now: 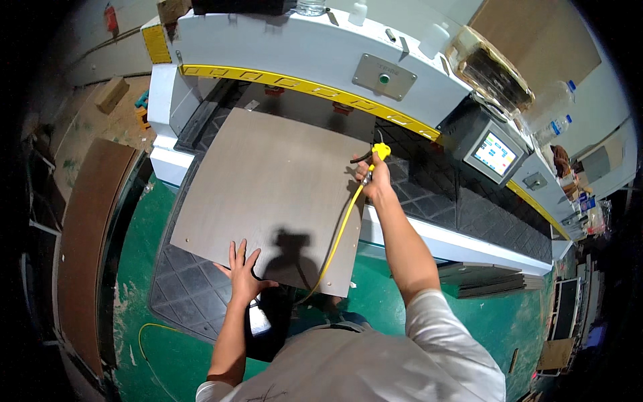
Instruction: The person uses a yellow air blower to clean dust and debris from the surface and edges of a large rectangular wood panel. They move the panel to a workbench, blow along the edges, and then flip it over to clean the other side. The person also uses a small metal tool to scrape or clean the edges of the panel.
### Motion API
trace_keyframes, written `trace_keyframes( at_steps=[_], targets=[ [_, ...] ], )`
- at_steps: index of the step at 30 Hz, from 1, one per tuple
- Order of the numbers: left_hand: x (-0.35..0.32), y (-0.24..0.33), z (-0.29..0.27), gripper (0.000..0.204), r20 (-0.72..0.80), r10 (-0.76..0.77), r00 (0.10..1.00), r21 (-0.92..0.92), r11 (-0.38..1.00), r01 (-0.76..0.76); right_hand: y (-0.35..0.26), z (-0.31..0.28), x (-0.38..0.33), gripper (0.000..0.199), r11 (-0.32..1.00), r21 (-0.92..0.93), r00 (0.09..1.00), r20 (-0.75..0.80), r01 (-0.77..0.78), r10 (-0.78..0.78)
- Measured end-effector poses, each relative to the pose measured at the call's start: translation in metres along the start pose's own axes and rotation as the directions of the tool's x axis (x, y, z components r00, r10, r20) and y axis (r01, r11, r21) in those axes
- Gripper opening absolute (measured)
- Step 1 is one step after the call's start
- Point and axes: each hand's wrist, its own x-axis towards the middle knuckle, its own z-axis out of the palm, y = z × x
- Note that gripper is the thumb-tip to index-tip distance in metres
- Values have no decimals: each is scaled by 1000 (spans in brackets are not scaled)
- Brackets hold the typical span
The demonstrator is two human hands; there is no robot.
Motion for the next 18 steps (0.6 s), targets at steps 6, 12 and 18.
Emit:
trace_keyframes(
  at_steps=[6,12,18],
  targets=[
    [-4,-6,0,89,-36,34,999,2,999,-34,-13,30,90,41,749,-655,937,-193,98,-292],
    [-10,-21,8,87,-73,68,995,-48,996,-71,52,68,106,38,463,-881,961,-38,97,-273],
    [-8,-13,0,87,-19,62,998,-64,996,-63,107,152,95,34,267,-918,941,228,293,-249]
  ],
)
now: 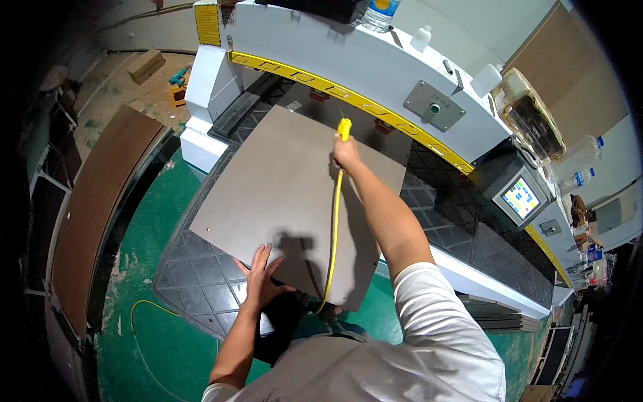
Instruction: The person uses a yellow air blower to clean dust and debris from the surface and edges of a large rectangular wood panel. They move the panel to a workbench, blow along the edges, and then flip it over to clean the other side. The person also uses a small metal tool to scrape or clean the edges of the panel.
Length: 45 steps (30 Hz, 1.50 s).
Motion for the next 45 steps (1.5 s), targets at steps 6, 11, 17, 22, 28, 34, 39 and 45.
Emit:
trace_keyframes(
  at_steps=[6,11,17,22,28,34,39,45],
  targets=[
    [-6,-10,3,90,-5,-10,1000,70,998,10,-64,79,-33,36,994,-33,991,81,105,-102],
    [-6,-16,14,92,13,-3,1000,76,997,2,-38,76,-38,38,961,-142,966,-66,239,-250],
    [-11,-32,31,96,-30,65,997,80,995,-63,-52,58,-202,36,948,-302,665,729,97,164],
    [-11,-20,20,103,-6,1,1000,55,999,-1,-41,70,-311,36,953,-28,495,859,302,-131],
    [-7,-9,20,108,-17,12,1000,133,991,-10,4,-28,-345,39,911,-140,512,855,387,-86],
    [-8,0,15,110,-49,2,999,114,993,4,-4,-188,-401,42,801,-586,591,605,-124,533],
    [-9,1,14,123,-39,-35,999,150,988,41,18,-260,-436,44,703,-639,616,427,-313,662],
    [-11,1,15,135,-123,-26,992,112,993,40,28,-212,-430,50,747,-620,605,507,-240,615]
  ],
)
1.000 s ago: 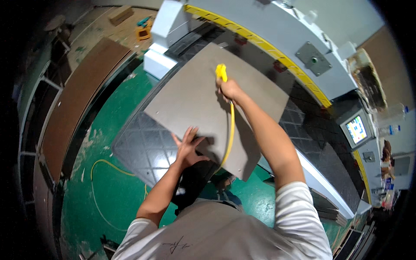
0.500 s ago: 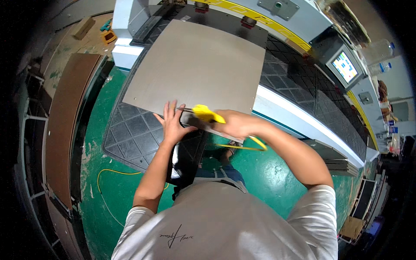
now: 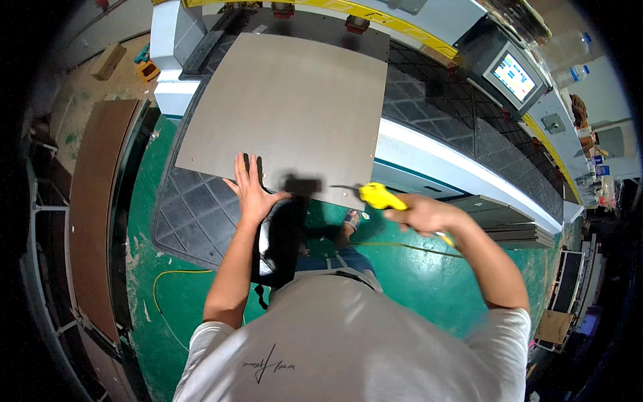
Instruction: The person uses a yellow air blower to clean dust and debris from the surface and edges of a large rectangular wood panel. They move the panel to a workbench, blow along the edges, and then flip it over to clean the other side. The person also uses a small metal tool to scrape or clean the edges of the panel.
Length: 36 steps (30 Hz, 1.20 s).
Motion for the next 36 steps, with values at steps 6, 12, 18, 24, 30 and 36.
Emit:
trace_keyframes(
  at_steps=[6,12,18,24,30,36],
  targets=[
    [-2,-6,6,140,-32,25,999,-11,1000,-26,-48,21,37,44,942,139,945,78,306,-319],
    [-1,-1,3,140,-8,42,999,10,999,-42,-46,-40,64,44,585,618,851,-403,524,-337],
    [1,0,-2,139,55,25,998,58,998,-29,-112,-139,69,24,246,470,522,-823,848,-225],
    [-1,-1,-3,138,27,52,998,19,998,-53,-142,-201,100,21,339,463,535,-830,819,-158],
    [-1,5,-5,135,75,36,997,51,998,-40,-129,-207,97,18,344,432,511,-840,834,-183],
    [-2,6,4,132,45,41,998,22,999,-42,-64,-102,118,16,104,887,787,-339,450,-515]
  ],
)
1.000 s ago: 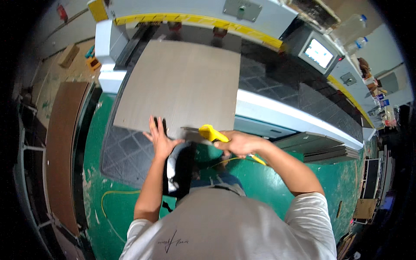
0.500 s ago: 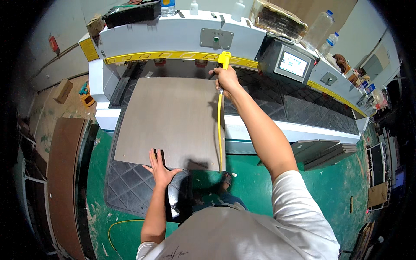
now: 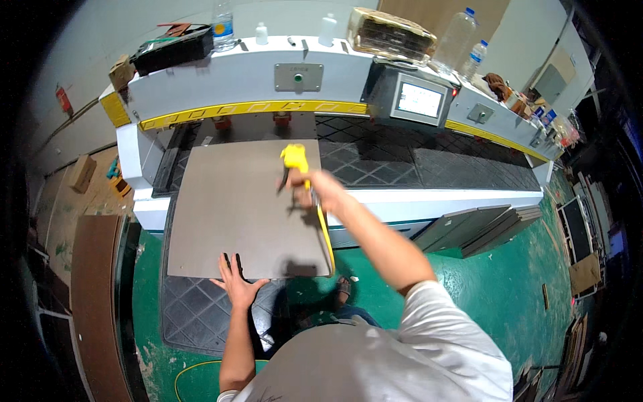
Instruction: The person uses a yellow air blower to clean dust and debris from the surface and edges of a large rectangular wood panel. They move the panel to a workbench, blow along the edges, and then flip it over to clean the other side. The person also uses a small metal tool to scrape or clean the edges of the panel.
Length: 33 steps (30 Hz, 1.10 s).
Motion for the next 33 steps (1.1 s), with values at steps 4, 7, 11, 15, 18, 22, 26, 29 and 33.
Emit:
trace_keyframes(
  at_steps=[4,7,11,15,18,22,26,29,33],
  targets=[
    [-2,0,-2,131,26,-23,999,32,999,22,121,18,-80,34,873,487,997,68,3,-41],
    [-2,-1,-7,131,12,-21,1000,65,998,20,149,14,-122,43,802,597,1000,-12,21,-17],
    [-1,0,3,129,24,-7,1000,44,999,6,135,-35,-165,47,824,558,995,-52,96,-81],
    [-2,-6,7,127,4,4,1000,82,997,-4,115,-110,-195,28,970,-1,797,-571,242,-199],
    [0,10,1,121,59,-1,998,110,994,-6,103,-174,-251,24,909,-300,410,-819,291,-402],
    [-4,9,2,114,44,20,999,110,994,-25,84,-228,-350,27,804,-399,2,-896,440,-445],
    [-5,9,4,115,41,21,999,122,992,-26,78,-224,-404,25,790,-451,-109,-887,416,-449],
    [-5,6,7,116,43,23,999,136,990,-29,85,-191,-406,25,830,-458,11,-873,319,-487],
    [-6,2,3,118,33,15,999,139,990,-20,104,-106,-369,31,911,-399,782,-600,-109,-169]
  ],
)
